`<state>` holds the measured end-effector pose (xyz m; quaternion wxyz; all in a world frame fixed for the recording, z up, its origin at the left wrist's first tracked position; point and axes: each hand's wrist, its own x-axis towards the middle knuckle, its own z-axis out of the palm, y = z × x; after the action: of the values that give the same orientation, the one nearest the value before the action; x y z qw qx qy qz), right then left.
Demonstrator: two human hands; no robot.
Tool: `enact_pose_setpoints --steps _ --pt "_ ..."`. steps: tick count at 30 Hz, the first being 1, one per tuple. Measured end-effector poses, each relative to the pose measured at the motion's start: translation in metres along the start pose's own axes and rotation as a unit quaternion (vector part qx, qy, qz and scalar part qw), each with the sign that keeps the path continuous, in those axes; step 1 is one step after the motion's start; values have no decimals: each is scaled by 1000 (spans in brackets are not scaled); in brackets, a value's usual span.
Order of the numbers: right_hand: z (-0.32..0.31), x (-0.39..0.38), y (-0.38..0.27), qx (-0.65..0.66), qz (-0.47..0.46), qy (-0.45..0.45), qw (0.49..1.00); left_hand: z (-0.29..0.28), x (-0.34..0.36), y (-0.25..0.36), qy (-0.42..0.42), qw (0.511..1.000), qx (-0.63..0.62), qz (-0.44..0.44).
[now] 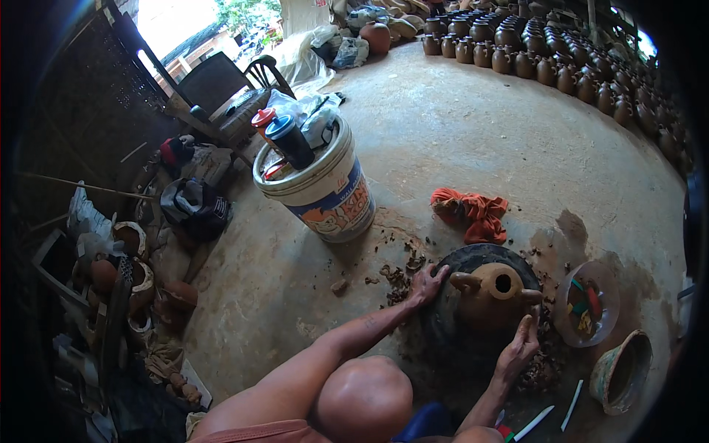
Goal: The person shapes and smooths a clay pot on a manual pottery wheel using various tools including a metal scraper, a blue plastic tool, and a sponge.
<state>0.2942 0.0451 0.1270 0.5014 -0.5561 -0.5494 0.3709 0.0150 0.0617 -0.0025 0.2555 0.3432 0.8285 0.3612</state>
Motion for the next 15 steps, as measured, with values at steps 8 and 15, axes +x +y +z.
enact_pose_setpoints --steps 8,15 --pt "-7 40 57 -28 -49 142 988 -6 34 -17 -48 989 -34 135" --pt "-5 48 81 101 62 37 992 -7 6 30 -78 995 14 54"
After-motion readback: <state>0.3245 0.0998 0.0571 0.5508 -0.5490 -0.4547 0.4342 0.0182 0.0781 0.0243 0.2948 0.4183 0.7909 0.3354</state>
